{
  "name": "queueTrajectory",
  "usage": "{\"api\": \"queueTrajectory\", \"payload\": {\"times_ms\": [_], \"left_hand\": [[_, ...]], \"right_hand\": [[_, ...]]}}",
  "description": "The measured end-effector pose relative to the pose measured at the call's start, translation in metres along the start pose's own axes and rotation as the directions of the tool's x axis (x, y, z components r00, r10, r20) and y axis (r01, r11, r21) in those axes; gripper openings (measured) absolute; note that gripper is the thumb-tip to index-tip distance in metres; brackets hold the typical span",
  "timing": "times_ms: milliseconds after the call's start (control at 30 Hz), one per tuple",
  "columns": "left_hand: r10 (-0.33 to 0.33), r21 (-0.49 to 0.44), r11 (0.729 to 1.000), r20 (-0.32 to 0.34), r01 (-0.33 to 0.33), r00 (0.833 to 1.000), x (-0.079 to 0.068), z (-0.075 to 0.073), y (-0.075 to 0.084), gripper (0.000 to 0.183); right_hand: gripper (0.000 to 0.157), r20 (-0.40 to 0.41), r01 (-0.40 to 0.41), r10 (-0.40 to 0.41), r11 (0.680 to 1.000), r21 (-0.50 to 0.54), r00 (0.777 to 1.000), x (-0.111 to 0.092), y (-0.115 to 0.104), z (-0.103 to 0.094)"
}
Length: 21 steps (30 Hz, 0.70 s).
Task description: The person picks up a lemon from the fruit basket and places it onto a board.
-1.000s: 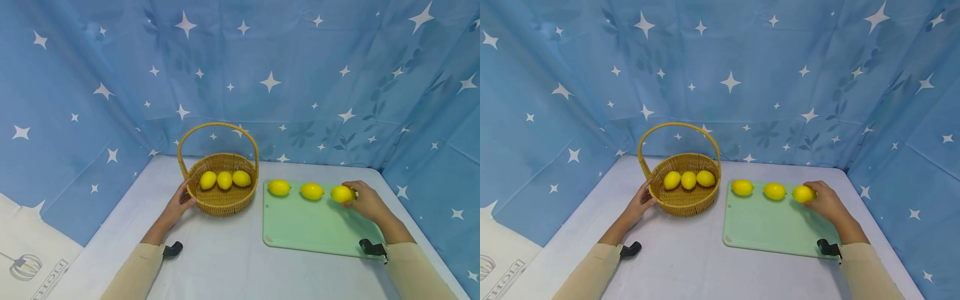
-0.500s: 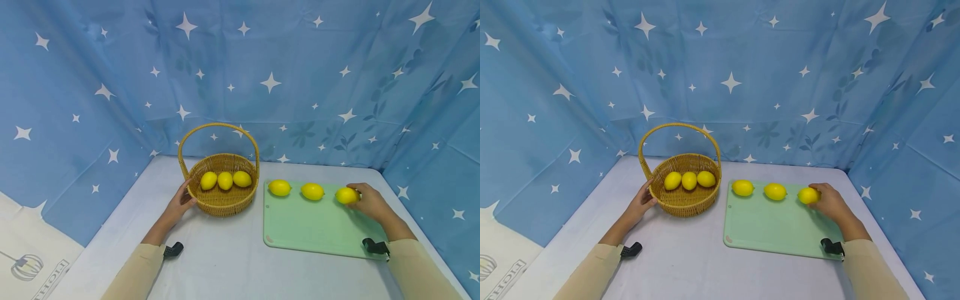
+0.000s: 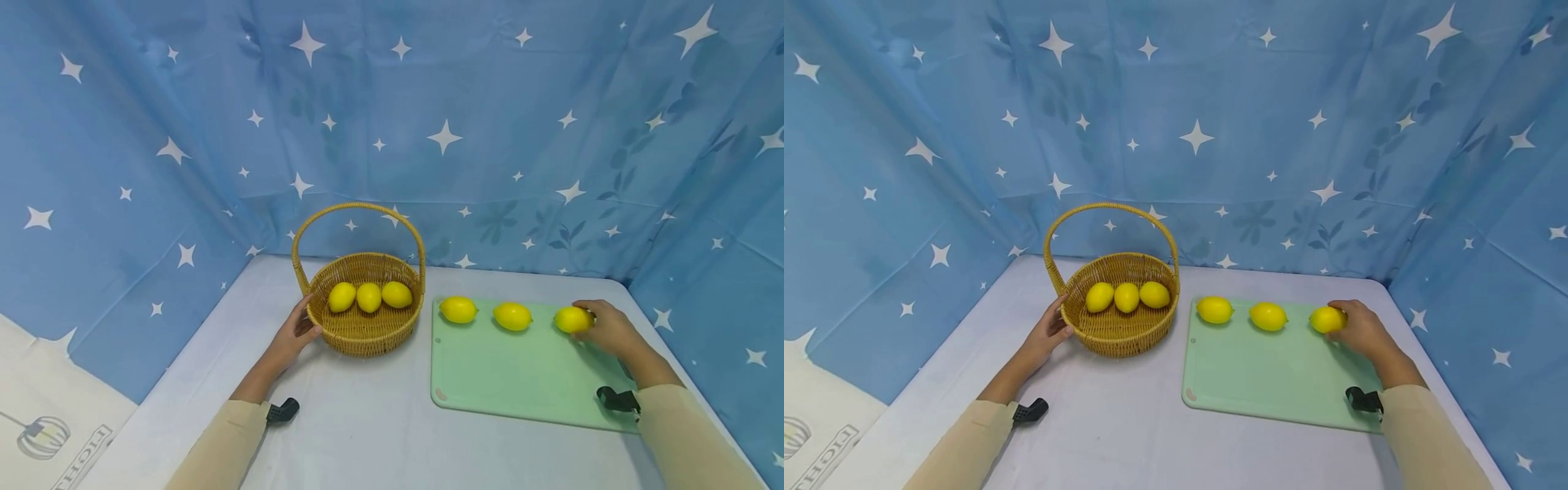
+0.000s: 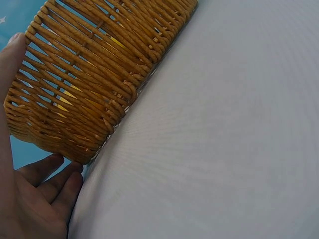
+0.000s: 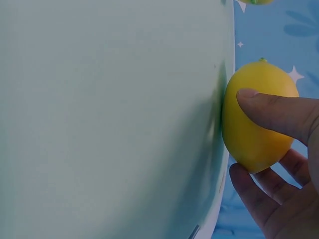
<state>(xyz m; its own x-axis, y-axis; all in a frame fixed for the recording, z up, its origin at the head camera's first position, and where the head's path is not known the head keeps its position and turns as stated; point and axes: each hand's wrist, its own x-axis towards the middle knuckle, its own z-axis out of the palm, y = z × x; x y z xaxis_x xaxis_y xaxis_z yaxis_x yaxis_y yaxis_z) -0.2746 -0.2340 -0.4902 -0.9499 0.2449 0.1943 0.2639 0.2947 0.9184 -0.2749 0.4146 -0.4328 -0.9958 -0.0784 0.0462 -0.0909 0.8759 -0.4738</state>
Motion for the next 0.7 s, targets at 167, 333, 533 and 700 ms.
{"api": "queueTrajectory", "payload": {"times_ms": [167,333,533,700], "left_hand": [[0.004,-0.012,1.0,0.01,-0.004,1.0,-0.0012,-0.0002,-0.0002,0.075],[0.006,-0.021,1.0,0.022,-0.006,1.0,-0.0024,0.0001,0.0067,0.076],[0.006,-0.013,1.0,0.007,-0.005,1.0,-0.0003,0.0011,-0.0005,0.077],[0.004,-0.009,1.0,0.011,-0.004,1.0,0.0003,0.0008,0.0017,0.077]], "right_hand": [[0.071,0.009,-0.019,0.019,1.0,0.002,1.0,0.0031,0.001,-0.0012],[0.072,0.016,-0.02,0.02,1.0,-0.003,1.0,0.0043,0.0017,-0.0022],[0.074,0.039,-0.033,0.033,0.999,-0.002,0.999,0.0033,0.0016,-0.0042],[0.073,0.044,-0.025,0.026,1.0,-0.012,0.999,0.0033,0.0001,-0.0057]]}}
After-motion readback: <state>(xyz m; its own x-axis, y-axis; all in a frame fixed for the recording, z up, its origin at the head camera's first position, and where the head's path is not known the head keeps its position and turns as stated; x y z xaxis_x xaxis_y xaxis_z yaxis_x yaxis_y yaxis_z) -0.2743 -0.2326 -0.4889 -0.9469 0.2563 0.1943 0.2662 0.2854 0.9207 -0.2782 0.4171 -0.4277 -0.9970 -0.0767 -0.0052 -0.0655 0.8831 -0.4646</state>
